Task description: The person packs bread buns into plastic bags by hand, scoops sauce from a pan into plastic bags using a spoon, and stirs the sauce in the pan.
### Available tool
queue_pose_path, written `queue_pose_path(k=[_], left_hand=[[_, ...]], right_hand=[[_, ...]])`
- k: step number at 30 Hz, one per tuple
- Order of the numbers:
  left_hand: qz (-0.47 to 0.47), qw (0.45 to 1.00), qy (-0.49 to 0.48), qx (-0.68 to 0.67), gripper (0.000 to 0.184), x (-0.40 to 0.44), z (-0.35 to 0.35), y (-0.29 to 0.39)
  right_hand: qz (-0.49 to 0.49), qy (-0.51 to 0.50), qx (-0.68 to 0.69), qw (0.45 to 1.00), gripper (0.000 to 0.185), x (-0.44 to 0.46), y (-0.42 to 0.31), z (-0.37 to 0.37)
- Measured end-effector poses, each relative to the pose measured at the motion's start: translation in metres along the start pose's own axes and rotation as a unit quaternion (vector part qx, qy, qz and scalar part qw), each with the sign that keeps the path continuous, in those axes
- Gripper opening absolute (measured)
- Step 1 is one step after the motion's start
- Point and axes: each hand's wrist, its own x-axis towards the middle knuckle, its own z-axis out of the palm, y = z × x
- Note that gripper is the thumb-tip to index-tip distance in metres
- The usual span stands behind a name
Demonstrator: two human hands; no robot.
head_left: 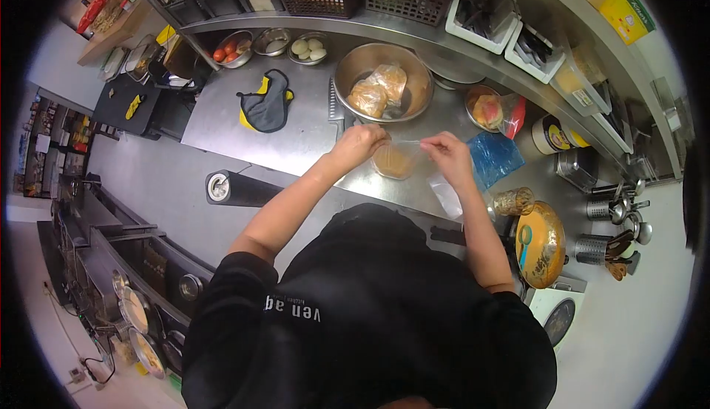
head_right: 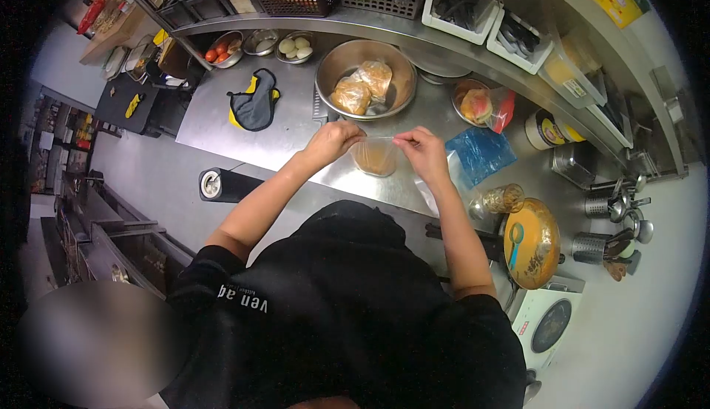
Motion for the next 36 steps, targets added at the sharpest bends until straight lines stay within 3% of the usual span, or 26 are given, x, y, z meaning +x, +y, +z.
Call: queue_pose_path(k=[2, 3, 5, 7, 8, 9, 10, 11, 12, 13, 14, 16, 17, 18, 19, 22, 23, 25, 26, 28, 35, 36], left_hand=[[0.025, 0.999, 0.017, -0.023, 0.013, 0.004, 0.006, 0.002], [0.045, 0.997, 0.032, -0.045, 0.013, 0.004, 0.008, 0.003], [0.059, 0.998, 0.004, -0.021, 0.012, 0.005, 0.007, 0.011], [0.074, 0.997, -0.025, 0.005, 0.011, 0.008, -0.003, 0.019], [0.09, 0.995, -0.002, -0.037, 0.023, 0.007, -0.011, 0.021], [0.105, 0.991, 0.02, -0.078, 0.036, 0.007, -0.021, 0.023], [0.106, 0.991, 0.017, -0.077, 0.036, 0.006, -0.031, 0.025], [0.045, 0.99, 0.035, -0.126, 0.056, 0.006, -0.041, 0.026], [-0.017, 0.983, 0.056, -0.177, 0.077, 0.004, -0.047, 0.024], [0.015, 0.99, -0.012, -0.14, 0.103, 0.007, -0.051, 0.016], [0.018, 0.989, -0.011, -0.143, 0.103, 0.008, -0.047, 0.015], [0.062, 0.967, -0.153, -0.193, 0.097, 0.018, -0.049, 0.026], [0.124, 0.959, -0.148, -0.209, 0.081, 0.023, -0.045, 0.031], [0.132, 0.957, -0.15, -0.209, 0.081, 0.028, -0.044, 0.039], [0.119, 0.948, -0.2, -0.217, 0.069, 0.03, -0.044, 0.05], [0.052, 0.917, -0.268, -0.29, 0.067, 0.038, -0.036, 0.067], [0.054, 0.92, -0.219, -0.32, 0.059, 0.04, -0.037, 0.071], [0.061, 0.92, -0.208, -0.327, 0.034, 0.041, -0.049, 0.081], [0.066, 0.919, -0.213, -0.326, 0.034, 0.043, -0.05, 0.082], [0.12, 0.924, -0.209, -0.296, 0.03, 0.049, -0.052, 0.084], [0.115, 0.895, -0.21, -0.376, 0.033, 0.044, -0.054, 0.101], [0.102, 0.846, -0.214, -0.477, 0.033, 0.043, -0.052, 0.098]], right_hand=[[-0.051, 0.024, 0.042, 0.998, 0.019, -0.002, 0.005, 0.018], [-0.132, 0.122, -0.094, 0.979, 0.02, -0.005, -0.007, 0.041], [-0.207, 0.217, -0.225, 0.927, 0.022, -0.006, -0.004, 0.071], [-0.098, 0.107, 0.005, 0.989, 0.023, 0.004, 0.015, 0.09], [-0.099, 0.108, 0.006, 0.989, 0.023, 0.01, 0.02, 0.088], [-0.087, 0.037, 0.017, 0.995, 0.022, 0.017, 0.019, 0.081], [-0.074, -0.032, 0.027, 0.996, 0.022, 0.02, 0.014, 0.074], [-0.072, -0.028, 0.027, 0.997, 0.022, 0.022, 0.009, 0.068], [-0.059, -0.068, 0.124, 0.988, 0.021, 0.022, -0.002, 0.059], [-0.044, -0.108, 0.22, 0.969, 0.02, 0.021, -0.015, 0.05], [-0.044, -0.107, 0.217, 0.969, 0.02, 0.019, -0.03, 0.042], [-0.133, -0.092, 0.186, 0.969, 0.016, 0.014, -0.069, 0.029], [-0.135, -0.086, 0.184, 0.97, 0.016, 0.013, -0.087, 0.021], [-0.178, -0.088, 0.124, 0.972, 0.012, 0.012, -0.105, 0.011], [-0.218, -0.089, 0.063, 0.97, 0.009, 0.011, -0.12, 0.002], [-0.252, -0.068, 0.05, 0.964, 0.011, 0.009, -0.148, -0.012], [-0.251, -0.06, 0.048, 0.965, 0.011, 0.01, -0.154, -0.016], [-0.253, -0.074, 0.068, 0.962, 0.011, 0.011, -0.16, -0.021], [-0.252, -0.068, 0.067, 0.963, 0.011, 0.01, -0.161, -0.019], [-0.164, -0.065, 0.201, 0.964, 0.01, 0.009, -0.163, -0.015], [-0.159, 0.023, 0.286, 0.945, 0.011, 0.015, -0.162, -0.023], [-0.159, 0.022, 0.287, 0.944, 0.011, 0.017, -0.16, -0.025]])
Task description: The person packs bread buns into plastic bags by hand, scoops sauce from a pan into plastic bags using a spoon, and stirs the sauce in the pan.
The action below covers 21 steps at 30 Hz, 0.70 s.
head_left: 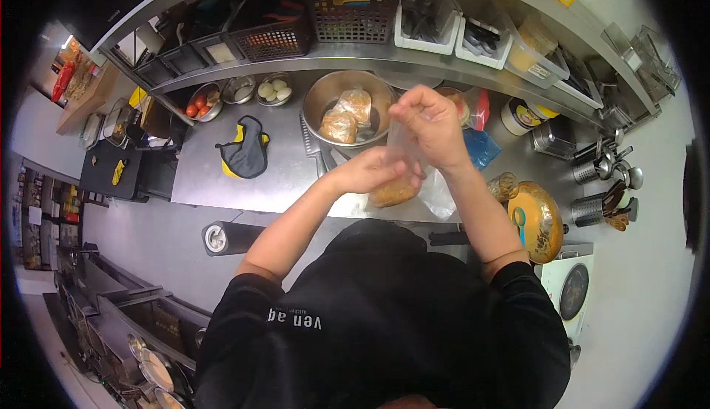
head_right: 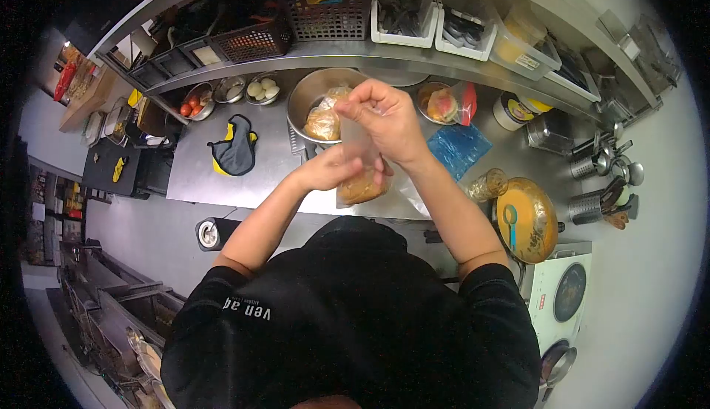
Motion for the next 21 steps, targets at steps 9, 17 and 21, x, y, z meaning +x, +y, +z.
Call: queue_pose_path(k=[9, 17, 21], left_hand=[[-0.034, 0.998, 0.023, -0.038, 0.033, -0.001, 0.009, 0.003], [-0.078, 0.985, 0.067, 0.14, 0.042, 0.0, 0.022, 0.022], [0.02, 0.997, 0.075, 0.003, 0.041, 0.008, 0.022, 0.012]], right_hand=[[0.034, 0.004, 0.145, 0.989, 0.013, 0.008, -0.002, 0.003], [-0.017, 0.029, 0.081, 0.996, 0.033, 0.008, -0.019, -0.003], [-0.042, 0.09, 0.109, 0.989, 0.041, 0.011, -0.051, -0.012]])
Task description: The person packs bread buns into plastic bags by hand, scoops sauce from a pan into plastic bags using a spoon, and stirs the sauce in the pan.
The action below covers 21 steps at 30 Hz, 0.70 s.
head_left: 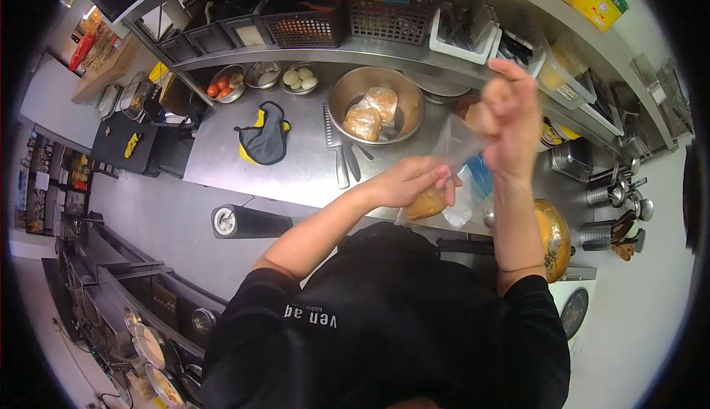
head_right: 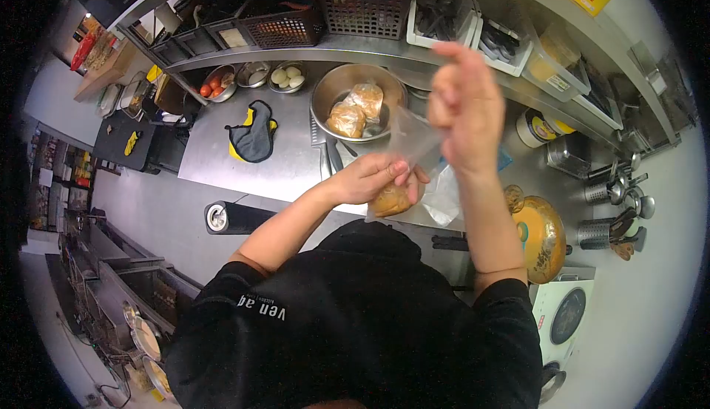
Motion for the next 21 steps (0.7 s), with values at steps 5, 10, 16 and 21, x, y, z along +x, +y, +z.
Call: queue_pose_path(k=[5, 10, 16, 21], left_hand=[[-0.019, 0.998, 0.02, 0.052, 0.032, -0.004, -0.003, -0.017], [-0.09, 0.976, -0.066, 0.187, 0.024, -0.006, -0.004, 0.014], [-0.123, 0.961, -0.129, 0.209, 0.035, -0.013, -0.016, 0.046], [0.009, 0.972, -0.11, 0.208, 0.026, -0.012, -0.027, 0.023]], right_hand=[[-0.352, -0.264, -0.402, 0.803, 0.053, -0.027, -0.045, 0.017], [-0.226, -0.47, -0.666, 0.533, 0.076, -0.032, -0.015, 0.005], [-0.184, -0.486, -0.707, 0.48, 0.05, -0.045, -0.015, -0.025], [-0.199, -0.494, -0.706, 0.466, 0.019, -0.043, -0.003, -0.046]])
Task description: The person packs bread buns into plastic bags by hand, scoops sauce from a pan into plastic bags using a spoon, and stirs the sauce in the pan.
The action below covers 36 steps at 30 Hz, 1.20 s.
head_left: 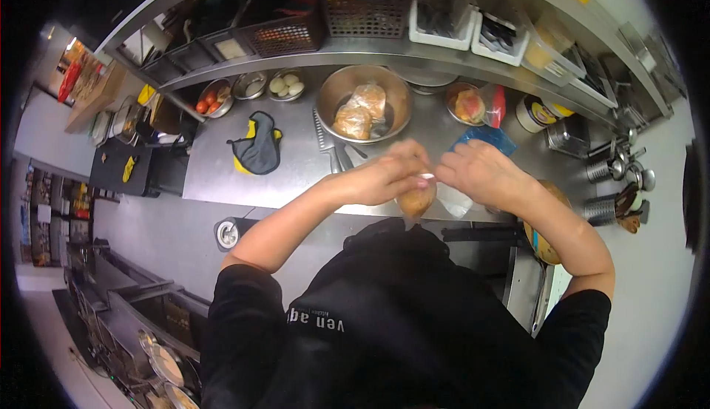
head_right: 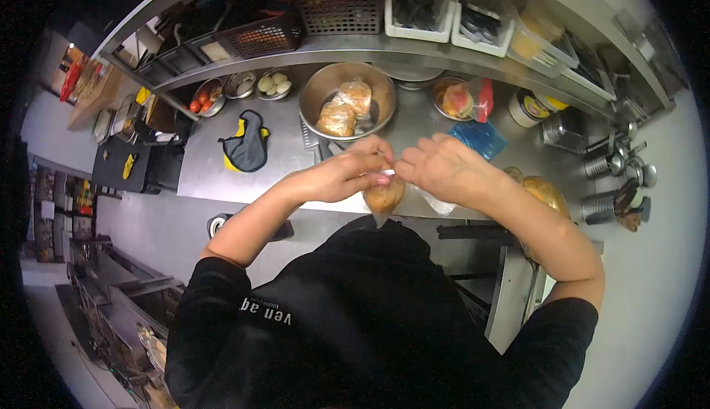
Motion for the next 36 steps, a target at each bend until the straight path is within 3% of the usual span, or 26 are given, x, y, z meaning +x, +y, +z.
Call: queue_pose_path(k=[2, 3, 5, 6, 7, 8, 9, 10, 12, 14, 15, 16, 18, 20, 22, 24, 26, 27, 28, 30, 31, 33, 34, 36], left_hand=[[-0.025, 0.977, 0.032, 0.209, 0.018, 0.005, -0.001, 0.001], [-0.04, 0.97, 0.086, 0.224, 0.014, 0.01, 0.004, -0.001], [-0.038, 0.966, 0.104, 0.233, 0.013, 0.016, 0.01, -0.017], [-0.039, 0.961, 0.126, 0.242, 0.013, 0.02, 0.012, -0.024], [0.001, 0.951, 0.181, 0.249, 0.01, 0.027, 0.012, -0.026], [0.009, 0.953, 0.178, 0.245, 0.01, 0.032, 0.014, -0.025], [-0.017, 0.957, 0.214, 0.195, 0.011, 0.037, 0.013, -0.018], [-0.043, 0.958, 0.247, 0.143, 0.012, 0.042, 0.014, -0.014], [-0.059, 0.956, 0.263, 0.115, 0.016, 0.049, 0.021, -0.011], [-0.119, 0.966, 0.224, -0.048, 0.014, 0.051, 0.025, 0.011], [-0.045, 0.982, 0.185, -0.004, 0.014, 0.049, 0.026, 0.012], [-0.085, 0.984, 0.149, -0.043, 0.013, 0.046, 0.024, 0.022], [-0.186, 0.941, 0.095, -0.266, 0.015, 0.039, 0.025, 0.019], [-0.143, 0.957, 0.08, -0.239, 0.015, 0.035, 0.023, 0.008], [-0.078, 0.994, 0.022, -0.068, 0.013, 0.032, 0.018, -0.002], [-0.112, 0.993, 0.001, -0.032, 0.012, 0.027, 0.018, -0.017], [-0.124, 0.989, -0.058, 0.064, 0.012, 0.019, 0.02, -0.044], [-0.132, 0.988, -0.049, 0.059, 0.014, 0.012, 0.025, -0.066], [-0.146, 0.987, -0.04, 0.059, 0.014, 0.005, 0.03, -0.086], [-0.282, 0.959, 0.03, 0.002, 0.015, -0.006, 0.039, -0.121], [-0.289, 0.957, 0.035, 0.002, 0.015, -0.011, 0.045, -0.133], [-0.441, 0.871, 0.155, -0.152, 0.016, -0.017, 0.06, -0.16], [-0.443, 0.87, 0.154, -0.154, 0.016, -0.021, 0.07, -0.178], [-0.492, 0.764, 0.313, -0.275, 0.017, -0.025, 0.091, -0.207]], right_hand=[[0.034, 0.032, 0.068, 0.997, 0.014, -0.007, 0.006, 0.011], [0.04, 0.031, 0.067, 0.996, 0.014, -0.012, 0.005, 0.016], [0.148, 0.036, 0.19, 0.97, 0.011, -0.02, 0.002, 0.027], [0.153, 0.036, 0.188, 0.97, 0.011, -0.023, -0.001, 0.032], [0.249, 0.019, 0.405, 0.88, 0.014, -0.027, -0.007, 0.038], [0.33, 0.003, 0.594, 0.734, 0.018, -0.031, -0.014, 0.046], [0.315, 0.061, 0.711, 0.625, 0.019, -0.036, -0.024, 0.067], [0.29, 0.12, 0.807, 0.5, 0.021, -0.039, -0.037, 0.092], [0.096, 0.216, 0.943, 0.235, 0.023, -0.022, -0.068, 0.121], [-0.032, 0.23, 0.965, 0.119, 0.027, 0.0, -0.089, 0.138], [-0.055, 0.23, 0.957, 0.17, 0.029, 0.007, -0.086, 0.148], [-0.077, 0.229, 0.945, 0.219, 0.03, 0.012, -0.077, 0.158], [-0.09, 0.267, 0.908, 0.31, 0.02, 0.009, -0.046, 0.146], [0.107, 0.201, 0.706, 0.671, 0.017, -0.021, -0.016, 0.137], [0.1, 0.185, 0.693, 0.689, 0.018, -0.026, 0.007, 0.134], [0.082, 0.163, 0.684, 0.707, 0.019, -0.027, 0.007, 0.132], [0.11, 0.19, 0.429, 0.876, 0.012, -0.026, -0.003, 0.134], [0.107, 0.19, 0.374, 0.901, 0.014, -0.023, -0.011, 0.152], [0.094, 0.189, 0.384, 0.899, 0.014, -0.018, -0.022, 0.168], [0.221, 0.141, 0.358, 0.896, 0.014, -0.007, -0.041, 0.193], [0.24, 0.099, 0.343, 0.903, 0.018, -0.001, -0.047, 0.201], [0.271, 0.104, 0.342, 0.894, 0.02, 0.011, -0.066, 0.234], [0.307, 0.109, 0.335, 0.884, 0.022, 0.016, -0.073, 0.248], [0.311, 0.1, 0.331, 0.885, 0.026, 0.022, -0.08, 0.265]])
